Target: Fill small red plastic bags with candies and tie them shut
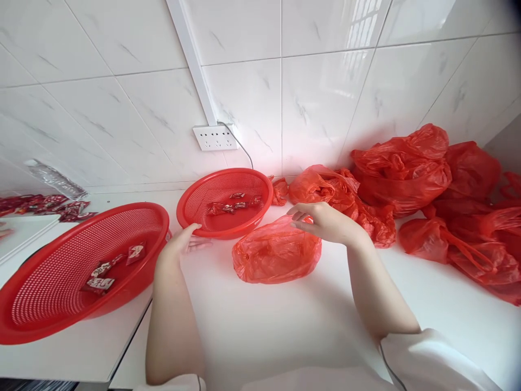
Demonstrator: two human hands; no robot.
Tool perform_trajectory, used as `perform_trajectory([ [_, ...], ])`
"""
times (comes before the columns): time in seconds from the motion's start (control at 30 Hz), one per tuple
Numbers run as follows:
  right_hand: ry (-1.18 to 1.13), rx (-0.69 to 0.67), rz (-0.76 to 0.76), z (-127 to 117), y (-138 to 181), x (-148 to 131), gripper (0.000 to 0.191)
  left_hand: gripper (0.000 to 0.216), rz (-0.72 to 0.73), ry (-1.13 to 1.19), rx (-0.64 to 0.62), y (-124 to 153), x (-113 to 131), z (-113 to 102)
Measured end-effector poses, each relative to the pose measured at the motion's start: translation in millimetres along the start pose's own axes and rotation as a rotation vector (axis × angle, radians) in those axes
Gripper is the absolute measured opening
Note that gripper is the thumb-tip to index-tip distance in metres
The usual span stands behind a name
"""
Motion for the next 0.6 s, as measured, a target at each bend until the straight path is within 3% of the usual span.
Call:
perform_trajectory([
  [0.07,0.006,-0.013,0.011,3.1,-1.2,2.9,0.026,0.015,0.016,0.1,-0.059,-0.2,1.0,5.5],
  [0.17,0.001,-0.03,0.011,5.6,-2.6,4.8,0.026,0.004,0.078,0.143,0.028,1.1,8.8,-1.0],
  [0.37,-0.047,-0.021,-0.062,-1.3,-1.7,-5.8,0.034,0.017,0.279,0.143,0.164,29.4,42.2,-7.4],
  [0.5,-0.1,0.048,-0.127,-7.0,-2.6,-15.4,0.038,0.023,0.43,0.17,0.143,53.1,61.4,2.6],
  [0.6,-0.133,0.105,-0.196,-9.7,-6.2,-20.3,0.03,0.023,0.475,0.187,0.1,60.7,65.7,12.4],
])
Point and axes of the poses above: each hand's wrist, its own y-axis away from the middle knuckle, its own z-axis out of the palm, x = y × z, the point moved 9 cm from there along -y, towards the middle knuckle, and after that the axes turned 4 degrees about -z, right-handed, at the moved point
